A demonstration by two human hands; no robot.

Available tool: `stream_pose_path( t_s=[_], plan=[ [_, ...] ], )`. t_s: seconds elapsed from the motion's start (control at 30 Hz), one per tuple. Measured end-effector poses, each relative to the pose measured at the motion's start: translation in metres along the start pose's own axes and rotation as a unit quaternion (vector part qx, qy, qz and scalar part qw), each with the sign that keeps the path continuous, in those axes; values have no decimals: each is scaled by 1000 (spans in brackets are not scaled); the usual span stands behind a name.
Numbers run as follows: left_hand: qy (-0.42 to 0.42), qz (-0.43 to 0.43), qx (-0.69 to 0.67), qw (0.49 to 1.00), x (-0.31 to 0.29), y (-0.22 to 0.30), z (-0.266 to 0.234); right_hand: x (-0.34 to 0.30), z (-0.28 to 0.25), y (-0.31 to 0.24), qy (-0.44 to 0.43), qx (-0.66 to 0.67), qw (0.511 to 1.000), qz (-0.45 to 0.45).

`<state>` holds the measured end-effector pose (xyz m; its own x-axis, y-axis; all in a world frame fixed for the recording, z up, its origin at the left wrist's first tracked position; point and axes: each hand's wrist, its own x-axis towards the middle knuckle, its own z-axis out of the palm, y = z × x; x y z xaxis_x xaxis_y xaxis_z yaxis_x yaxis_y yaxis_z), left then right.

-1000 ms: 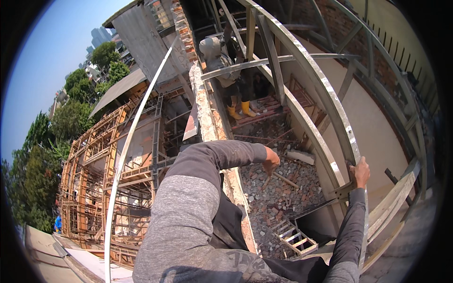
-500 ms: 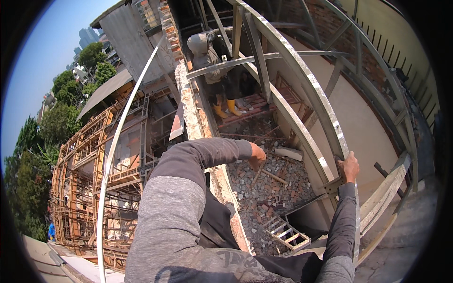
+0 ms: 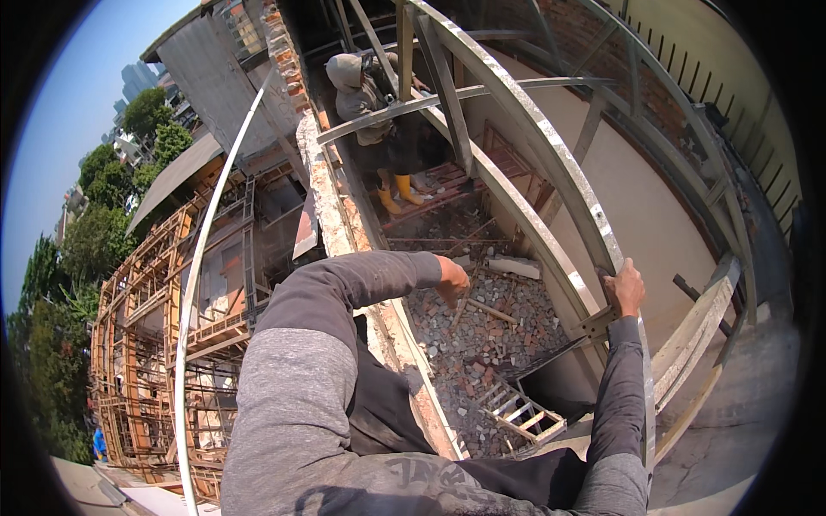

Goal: The person uses an angle grinder to cut metal roof framing and moves a metal stud.

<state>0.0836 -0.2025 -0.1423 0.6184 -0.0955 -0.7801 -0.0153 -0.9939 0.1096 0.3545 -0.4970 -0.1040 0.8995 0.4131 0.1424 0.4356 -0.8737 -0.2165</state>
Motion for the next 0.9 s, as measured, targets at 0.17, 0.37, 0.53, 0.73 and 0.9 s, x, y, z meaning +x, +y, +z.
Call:
stream_pose_path(
  t_s=[0.17, 0.37, 0.53, 0.73, 0.9],
  plan=[
    [11, 16, 12, 1000, -6, 8, -7, 8, 3, 6, 6, 8, 1000, -3],
    [135, 145, -114, 973, -30, 52, -52, 0, -4, 0, 4, 19, 1000, 6],
    [291, 427, -248, 820, -123, 141, -115, 5, 0, 5, -17, 46, 999, -22],
    [102, 632, -344, 686, -173, 175, -140, -5, 4, 16, -1, 79, 997, -12],
    [41, 755, -356, 549, -148, 181, -152, -3, 12, 17, 25, 56, 998, -13]
  ],
)
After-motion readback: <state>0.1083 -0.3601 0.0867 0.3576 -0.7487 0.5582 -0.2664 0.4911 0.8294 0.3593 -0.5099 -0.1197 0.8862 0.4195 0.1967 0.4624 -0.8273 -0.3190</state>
